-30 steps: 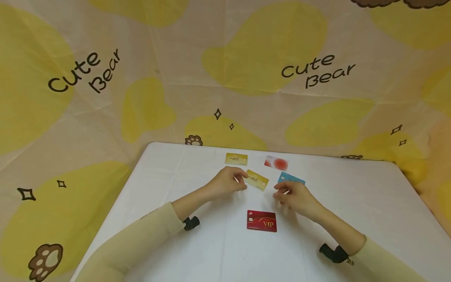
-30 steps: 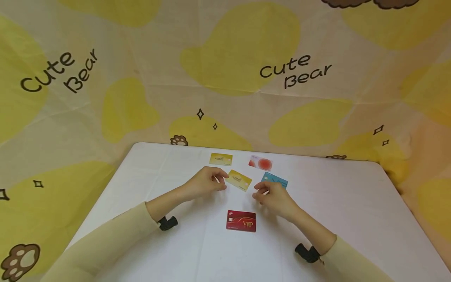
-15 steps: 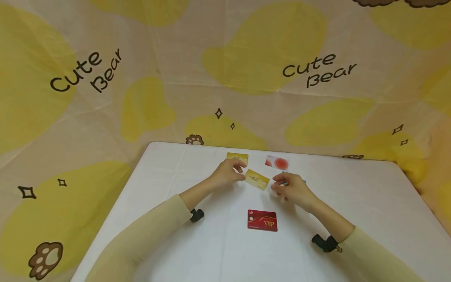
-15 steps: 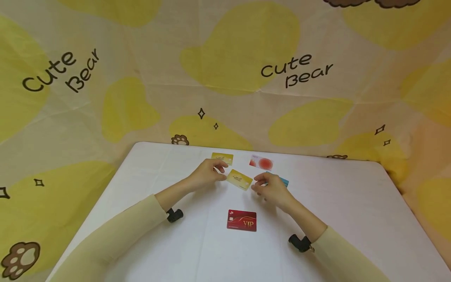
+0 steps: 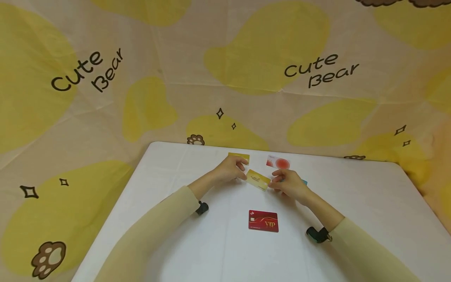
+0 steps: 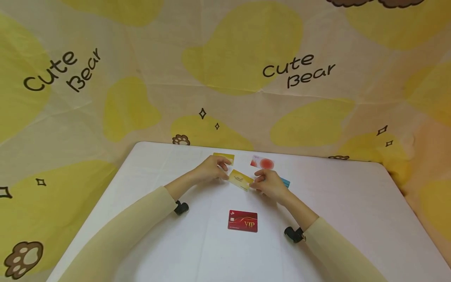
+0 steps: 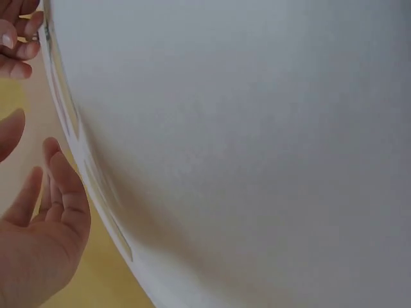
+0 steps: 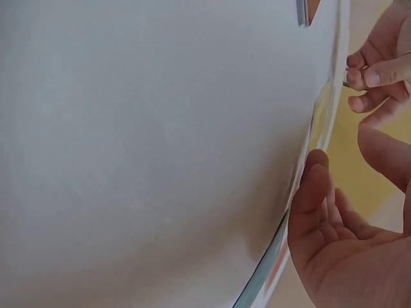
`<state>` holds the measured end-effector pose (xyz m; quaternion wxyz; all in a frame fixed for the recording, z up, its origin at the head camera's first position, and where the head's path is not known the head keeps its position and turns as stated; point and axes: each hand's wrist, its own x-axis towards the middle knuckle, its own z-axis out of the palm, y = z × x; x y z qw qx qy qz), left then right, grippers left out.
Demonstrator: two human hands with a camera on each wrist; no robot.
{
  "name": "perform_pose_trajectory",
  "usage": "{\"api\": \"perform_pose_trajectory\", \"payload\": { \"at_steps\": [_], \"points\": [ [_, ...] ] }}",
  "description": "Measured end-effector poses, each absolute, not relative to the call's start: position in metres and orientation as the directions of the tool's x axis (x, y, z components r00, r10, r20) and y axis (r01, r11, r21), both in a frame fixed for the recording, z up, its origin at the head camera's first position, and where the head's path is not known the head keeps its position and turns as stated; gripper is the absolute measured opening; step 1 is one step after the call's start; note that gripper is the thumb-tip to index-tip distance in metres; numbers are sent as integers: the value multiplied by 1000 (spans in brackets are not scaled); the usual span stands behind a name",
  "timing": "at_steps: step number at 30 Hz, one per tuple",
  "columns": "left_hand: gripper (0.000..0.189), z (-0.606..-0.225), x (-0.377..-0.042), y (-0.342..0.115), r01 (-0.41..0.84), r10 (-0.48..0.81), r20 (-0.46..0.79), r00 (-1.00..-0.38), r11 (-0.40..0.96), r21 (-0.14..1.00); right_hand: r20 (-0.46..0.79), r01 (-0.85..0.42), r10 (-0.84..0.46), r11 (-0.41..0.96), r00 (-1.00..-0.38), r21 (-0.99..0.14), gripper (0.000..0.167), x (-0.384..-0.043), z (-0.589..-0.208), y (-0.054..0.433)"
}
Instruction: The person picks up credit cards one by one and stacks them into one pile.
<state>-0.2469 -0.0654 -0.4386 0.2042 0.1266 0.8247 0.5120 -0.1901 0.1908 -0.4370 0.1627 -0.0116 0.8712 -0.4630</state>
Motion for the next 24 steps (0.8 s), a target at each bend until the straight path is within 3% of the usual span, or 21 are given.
{"api": "perform_pose_trajectory", "payload": {
  "at_steps": [14, 24],
  "points": [
    [54, -444, -265, -64, -42, 505, -308, -807, 470, 882, -241, 64, -210, 615, -948, -786, 56, -204, -451, 196],
    [45, -447, -266, -56, 76, 509, -274, -816, 565, 822, -227, 19, -213, 690, -950, -724, 59, -206, -453, 190]
  ]
}}
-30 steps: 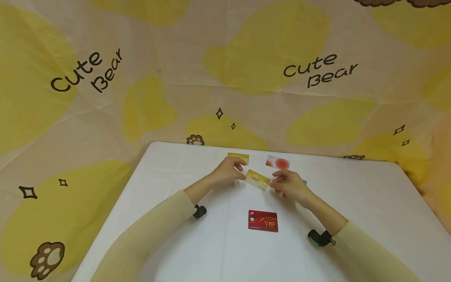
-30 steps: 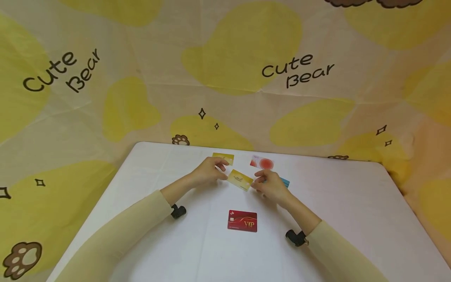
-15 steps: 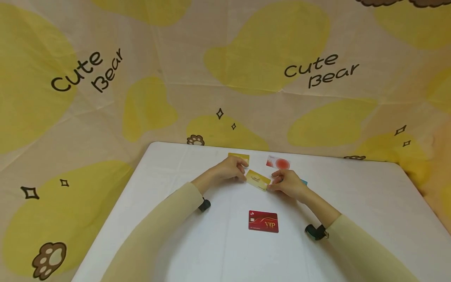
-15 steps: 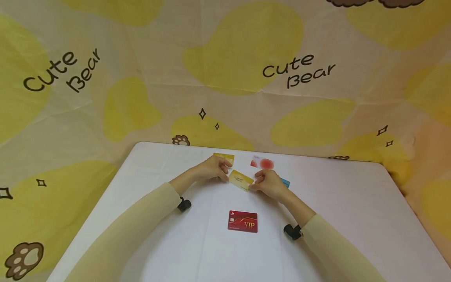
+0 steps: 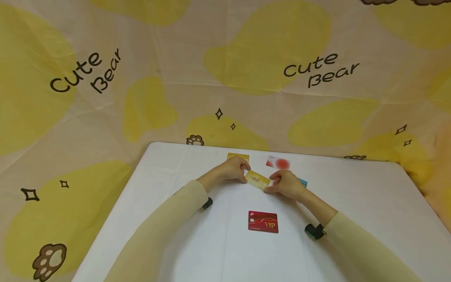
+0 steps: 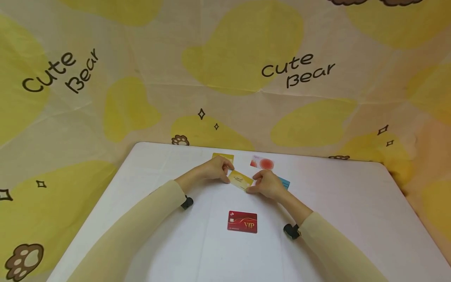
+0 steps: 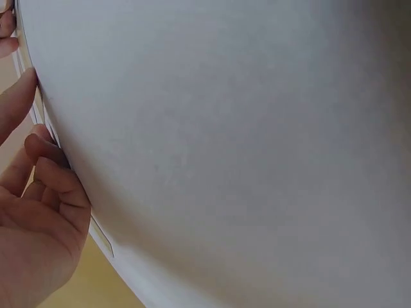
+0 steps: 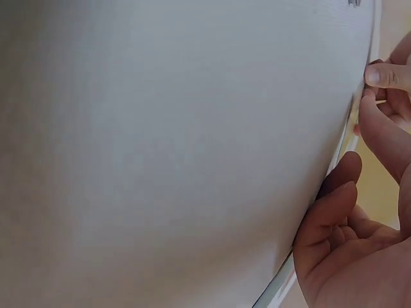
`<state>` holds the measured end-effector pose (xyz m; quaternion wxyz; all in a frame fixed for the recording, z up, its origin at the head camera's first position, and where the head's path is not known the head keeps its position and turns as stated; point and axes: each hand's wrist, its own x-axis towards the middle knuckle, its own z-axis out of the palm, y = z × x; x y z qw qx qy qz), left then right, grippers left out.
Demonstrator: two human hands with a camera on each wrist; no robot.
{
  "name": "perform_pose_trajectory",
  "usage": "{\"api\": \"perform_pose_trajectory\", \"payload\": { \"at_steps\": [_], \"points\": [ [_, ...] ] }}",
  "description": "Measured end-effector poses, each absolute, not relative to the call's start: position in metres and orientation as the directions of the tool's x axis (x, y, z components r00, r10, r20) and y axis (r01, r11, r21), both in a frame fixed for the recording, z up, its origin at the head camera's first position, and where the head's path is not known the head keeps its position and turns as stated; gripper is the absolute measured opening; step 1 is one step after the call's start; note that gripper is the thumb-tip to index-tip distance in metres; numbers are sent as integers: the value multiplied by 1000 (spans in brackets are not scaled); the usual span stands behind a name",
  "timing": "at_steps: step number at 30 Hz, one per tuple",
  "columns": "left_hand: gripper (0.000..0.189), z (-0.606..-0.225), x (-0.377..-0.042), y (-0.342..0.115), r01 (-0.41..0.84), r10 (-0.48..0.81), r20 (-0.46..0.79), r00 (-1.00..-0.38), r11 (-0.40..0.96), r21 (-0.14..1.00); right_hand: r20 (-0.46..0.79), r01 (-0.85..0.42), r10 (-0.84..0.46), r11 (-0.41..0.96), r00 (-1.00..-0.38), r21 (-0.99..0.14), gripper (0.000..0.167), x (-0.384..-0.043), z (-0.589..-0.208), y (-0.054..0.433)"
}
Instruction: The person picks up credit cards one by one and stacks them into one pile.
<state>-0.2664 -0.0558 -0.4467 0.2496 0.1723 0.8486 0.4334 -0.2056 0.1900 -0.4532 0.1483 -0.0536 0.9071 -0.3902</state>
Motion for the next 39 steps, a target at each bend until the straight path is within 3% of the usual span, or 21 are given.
{"api": "perform_pose_trajectory", "payload": {
  "at_steps": [12, 24, 31, 39],
  "points": [
    [47, -445, -264, -53, 116, 499, -278, -821, 622, 774, -245, 32, -183, 736, -952, -676, 50, -204, -451, 183],
    [48, -446, -261, -52, 137, 493, -246, -834, 619, 774, -253, 105, -117, 688, -960, -718, 50, -200, -452, 178],
    [48, -446, -258, -49, 152, 511, -213, -833, 582, 799, -199, 67, -121, 673, -973, -737, 50, -196, -456, 179],
    [48, -446, -255, -48, 170, 500, -192, -845, 591, 789, -147, 34, -124, 640, -981, -768, 37, -190, -456, 178]
  ]
}}
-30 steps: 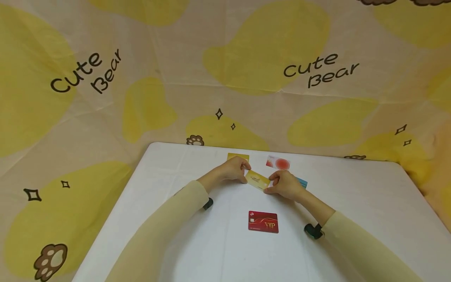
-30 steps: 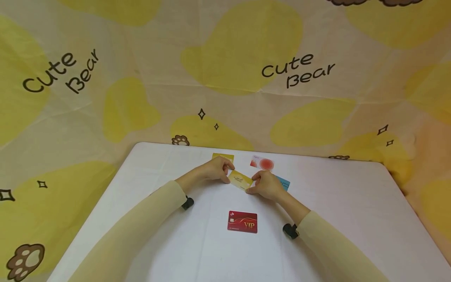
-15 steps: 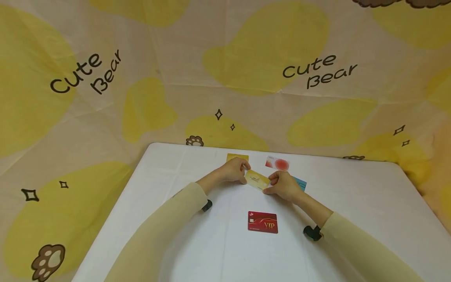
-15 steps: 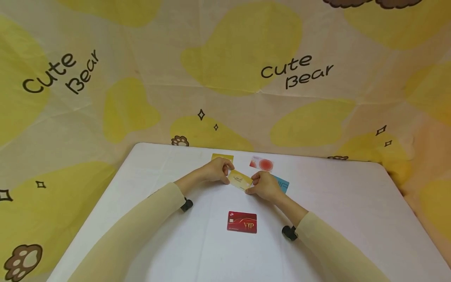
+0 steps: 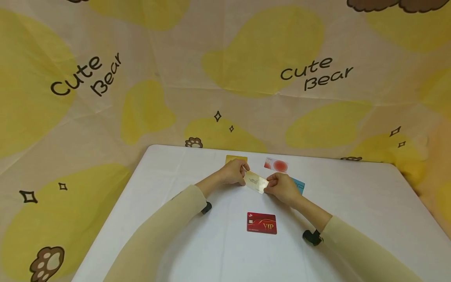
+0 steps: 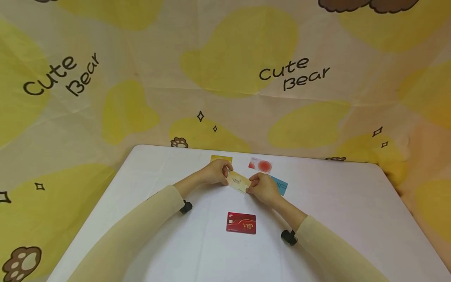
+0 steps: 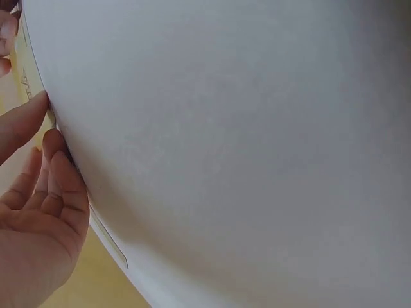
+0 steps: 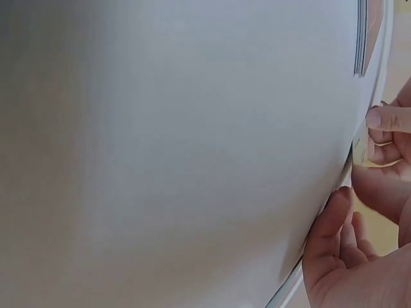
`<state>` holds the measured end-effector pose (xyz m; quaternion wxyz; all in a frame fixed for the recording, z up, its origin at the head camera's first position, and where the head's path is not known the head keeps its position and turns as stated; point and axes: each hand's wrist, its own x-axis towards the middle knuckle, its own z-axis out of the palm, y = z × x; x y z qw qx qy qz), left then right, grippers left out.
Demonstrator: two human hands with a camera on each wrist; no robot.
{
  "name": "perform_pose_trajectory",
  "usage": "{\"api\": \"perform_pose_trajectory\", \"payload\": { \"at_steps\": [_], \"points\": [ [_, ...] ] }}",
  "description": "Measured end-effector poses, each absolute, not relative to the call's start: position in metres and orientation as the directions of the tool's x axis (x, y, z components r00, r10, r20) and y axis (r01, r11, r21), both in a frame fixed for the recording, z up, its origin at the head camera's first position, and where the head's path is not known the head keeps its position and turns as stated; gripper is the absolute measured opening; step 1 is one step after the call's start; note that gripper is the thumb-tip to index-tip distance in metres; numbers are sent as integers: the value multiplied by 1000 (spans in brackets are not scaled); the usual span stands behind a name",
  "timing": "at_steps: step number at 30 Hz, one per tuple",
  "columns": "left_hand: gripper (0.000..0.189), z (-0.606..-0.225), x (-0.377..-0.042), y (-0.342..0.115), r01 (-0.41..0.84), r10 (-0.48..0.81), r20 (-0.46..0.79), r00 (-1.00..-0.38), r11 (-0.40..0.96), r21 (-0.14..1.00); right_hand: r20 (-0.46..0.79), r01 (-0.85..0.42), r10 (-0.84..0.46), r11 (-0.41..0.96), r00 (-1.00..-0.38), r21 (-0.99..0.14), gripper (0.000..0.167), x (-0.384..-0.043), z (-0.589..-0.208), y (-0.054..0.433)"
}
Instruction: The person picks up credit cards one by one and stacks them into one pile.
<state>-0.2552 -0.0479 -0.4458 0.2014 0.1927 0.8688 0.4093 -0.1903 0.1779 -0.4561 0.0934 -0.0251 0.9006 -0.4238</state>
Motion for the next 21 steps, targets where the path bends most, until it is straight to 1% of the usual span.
{"api": "perform_pose_trajectory", "payload": {
  "at_steps": [3, 7, 15, 21],
  "points": [
    [46, -445, -254, -49, 166, 490, -189, -851, 592, 788, -153, 56, -99, 633, -983, -772, 33, -188, -453, 176],
    [42, -445, -251, -50, 153, 477, -181, -860, 580, 800, -172, 94, -74, 604, -982, -792, 33, -186, -451, 175],
    [38, -443, -245, -52, 145, 470, -153, -869, 538, 830, -206, 149, -61, 504, -977, -851, 31, -185, -456, 180],
    [38, -440, -243, -54, 154, 487, -137, -862, 510, 846, -215, 158, -65, 480, -975, -863, 32, -179, -451, 181]
  ]
}}
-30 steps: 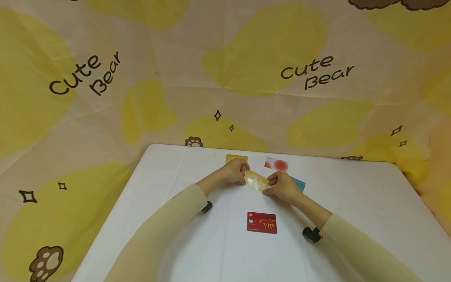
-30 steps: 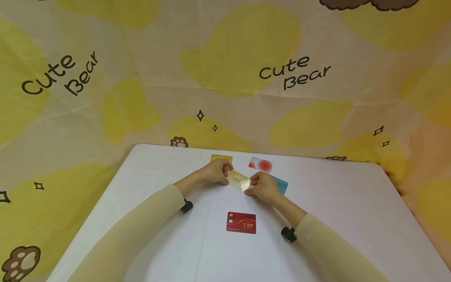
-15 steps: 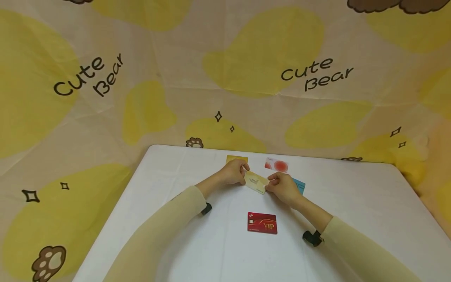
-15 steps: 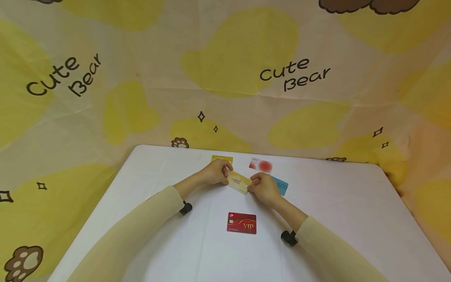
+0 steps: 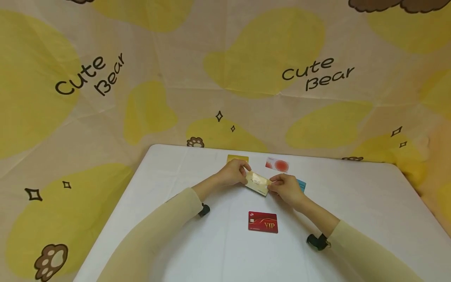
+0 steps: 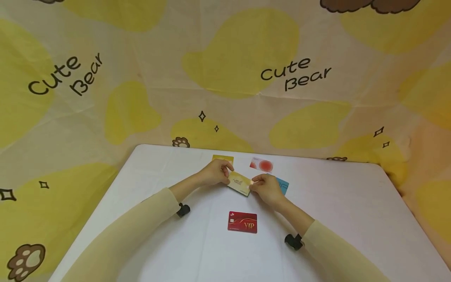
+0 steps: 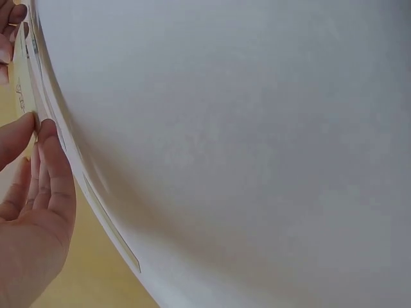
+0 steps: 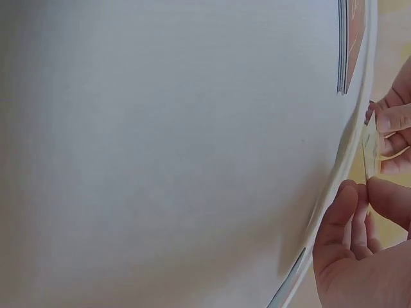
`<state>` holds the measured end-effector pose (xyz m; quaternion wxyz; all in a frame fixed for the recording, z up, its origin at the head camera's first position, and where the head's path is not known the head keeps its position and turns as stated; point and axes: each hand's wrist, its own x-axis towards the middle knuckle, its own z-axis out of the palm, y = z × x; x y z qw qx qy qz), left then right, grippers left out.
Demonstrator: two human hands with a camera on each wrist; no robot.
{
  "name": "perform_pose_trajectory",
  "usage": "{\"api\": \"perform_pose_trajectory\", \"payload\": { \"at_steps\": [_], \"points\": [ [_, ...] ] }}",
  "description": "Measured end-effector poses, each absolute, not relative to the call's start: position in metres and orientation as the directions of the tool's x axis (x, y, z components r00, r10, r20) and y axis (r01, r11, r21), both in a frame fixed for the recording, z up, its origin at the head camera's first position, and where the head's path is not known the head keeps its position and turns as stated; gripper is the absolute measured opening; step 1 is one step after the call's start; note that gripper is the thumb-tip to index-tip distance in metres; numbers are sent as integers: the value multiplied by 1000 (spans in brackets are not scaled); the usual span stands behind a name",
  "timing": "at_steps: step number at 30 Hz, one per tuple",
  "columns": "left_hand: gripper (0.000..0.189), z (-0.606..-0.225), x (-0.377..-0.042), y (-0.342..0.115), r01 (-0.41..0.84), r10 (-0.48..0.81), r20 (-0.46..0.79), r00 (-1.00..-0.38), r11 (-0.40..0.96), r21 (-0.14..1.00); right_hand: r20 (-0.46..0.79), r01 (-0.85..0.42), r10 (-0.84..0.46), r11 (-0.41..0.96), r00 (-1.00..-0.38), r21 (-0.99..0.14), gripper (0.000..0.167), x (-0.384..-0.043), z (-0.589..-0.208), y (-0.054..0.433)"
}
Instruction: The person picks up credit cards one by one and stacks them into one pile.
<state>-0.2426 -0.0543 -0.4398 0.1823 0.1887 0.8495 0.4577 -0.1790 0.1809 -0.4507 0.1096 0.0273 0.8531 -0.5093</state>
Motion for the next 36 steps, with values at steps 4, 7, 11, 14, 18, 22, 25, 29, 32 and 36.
{"api": "perform_pose_trajectory", "payload": {
  "at_steps": [4, 7, 11, 14, 18, 22, 25, 29, 32, 36],
  "points": [
    [38, -441, -240, -55, 174, 503, -120, -856, 499, 849, -224, 169, -68, 456, -972, -873, 32, -174, -446, 183],
    [38, -440, -237, -56, 168, 507, -107, -855, 467, 868, -224, 164, -85, 445, -971, -880, 33, -170, -441, 185],
    [38, -439, -231, -58, 143, 511, -102, -853, 419, 897, -219, 158, -98, 428, -971, -890, 34, -166, -436, 188],
    [38, -438, -226, -57, 116, 505, -110, -856, 395, 911, -223, 165, -93, 420, -970, -892, 34, -164, -434, 191],
    [38, -435, -219, -55, 78, 485, -121, -866, 369, 926, -232, 179, -81, 419, -969, -890, 33, -164, -434, 195],
    [38, -432, -213, -52, 47, 471, -133, -872, 351, 935, -235, 182, -80, 414, -969, -892, 33, -163, -434, 199],
    [37, -430, -209, -51, 44, 465, -135, -875, 352, 935, -239, 186, -83, 409, -967, -893, 33, -161, -434, 202],
    [37, -426, -204, -50, 35, 463, -140, -875, 349, 936, -246, 191, -90, 402, -965, -895, 34, -159, -433, 204],
    [36, -424, -201, -50, 11, 467, -152, -871, 328, 945, -245, 188, -98, 398, -964, -898, 35, -157, -433, 206],
    [37, -425, -198, -50, -9, 474, -159, -866, 304, 953, -237, 178, -113, 383, -965, -906, 34, -154, -432, 208]
  ]
}}
